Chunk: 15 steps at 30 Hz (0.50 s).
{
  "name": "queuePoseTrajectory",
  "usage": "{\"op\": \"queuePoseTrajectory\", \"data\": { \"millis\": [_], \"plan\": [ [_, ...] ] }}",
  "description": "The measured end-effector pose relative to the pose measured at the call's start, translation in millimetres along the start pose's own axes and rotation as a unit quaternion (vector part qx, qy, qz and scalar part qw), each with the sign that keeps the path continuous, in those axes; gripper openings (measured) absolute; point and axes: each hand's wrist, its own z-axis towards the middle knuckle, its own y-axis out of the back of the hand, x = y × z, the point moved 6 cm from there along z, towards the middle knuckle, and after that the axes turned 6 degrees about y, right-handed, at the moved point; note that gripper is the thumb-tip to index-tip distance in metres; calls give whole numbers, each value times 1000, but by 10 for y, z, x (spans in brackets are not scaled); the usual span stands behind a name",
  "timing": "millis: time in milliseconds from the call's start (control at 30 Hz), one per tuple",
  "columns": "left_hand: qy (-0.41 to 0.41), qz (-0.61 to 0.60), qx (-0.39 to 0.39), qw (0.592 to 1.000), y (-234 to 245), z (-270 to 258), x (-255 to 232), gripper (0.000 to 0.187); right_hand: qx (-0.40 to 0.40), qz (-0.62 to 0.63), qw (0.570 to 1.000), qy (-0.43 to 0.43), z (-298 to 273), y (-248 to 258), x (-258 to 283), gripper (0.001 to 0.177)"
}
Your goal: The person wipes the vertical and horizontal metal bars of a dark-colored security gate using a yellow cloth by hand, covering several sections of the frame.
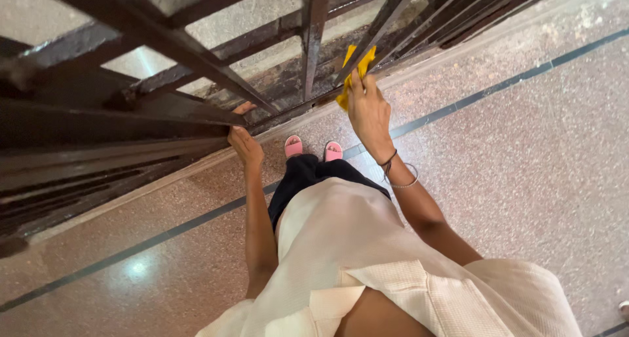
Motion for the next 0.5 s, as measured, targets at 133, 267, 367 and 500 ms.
{"op": "queuePoseTrajectory", "data": {
  "millis": [133,267,367,500],
  "plan": [
    [9,-16,-8,1000,8,-36,79,59,36,83,994,56,-274,163,64,39],
    [6,-20,-23,1000,-14,-29,154,58,61,195,974,94,-397,269,294,50],
    [3,-26,-32,999,-30,-26,169,59,-9,213,966,143,-254,215,438,56],
    [-12,-15,-35,999,-22,-49,104,63,58,128,983,115,-115,-210,411,61]
  ]
}}
